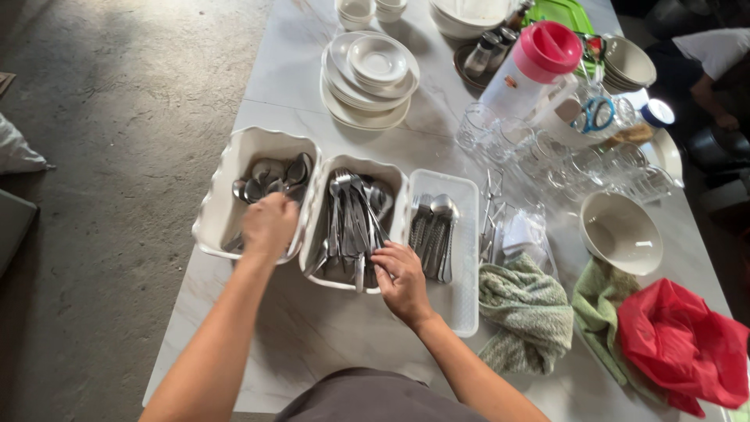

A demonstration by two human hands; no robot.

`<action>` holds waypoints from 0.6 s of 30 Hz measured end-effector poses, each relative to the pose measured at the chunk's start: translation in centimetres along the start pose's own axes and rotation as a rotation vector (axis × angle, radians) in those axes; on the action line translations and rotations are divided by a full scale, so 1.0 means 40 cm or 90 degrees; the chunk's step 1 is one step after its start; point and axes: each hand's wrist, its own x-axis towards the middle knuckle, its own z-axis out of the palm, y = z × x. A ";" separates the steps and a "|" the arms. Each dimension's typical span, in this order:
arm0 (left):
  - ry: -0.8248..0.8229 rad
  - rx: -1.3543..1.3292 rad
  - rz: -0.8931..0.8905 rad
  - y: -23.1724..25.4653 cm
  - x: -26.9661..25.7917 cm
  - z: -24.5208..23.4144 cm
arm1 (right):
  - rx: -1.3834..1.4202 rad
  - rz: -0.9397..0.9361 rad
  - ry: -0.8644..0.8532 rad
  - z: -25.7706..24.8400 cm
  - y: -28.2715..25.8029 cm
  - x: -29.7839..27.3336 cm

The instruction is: The person sorts mixed cutlery into three white trays on a table, separating forks, spoons, and serving spoons by type. The person handles each utensil individually, placing them into the appropriate tray.

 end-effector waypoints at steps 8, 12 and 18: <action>-0.009 0.084 -0.191 -0.157 0.076 0.084 | -0.018 0.018 -0.021 0.002 -0.005 0.006; 0.059 -0.162 -0.391 -0.220 0.120 0.153 | -0.015 0.030 -0.027 0.000 -0.009 0.005; 0.078 -0.571 -0.543 -0.297 0.163 0.182 | -0.024 0.029 -0.028 0.005 -0.011 0.009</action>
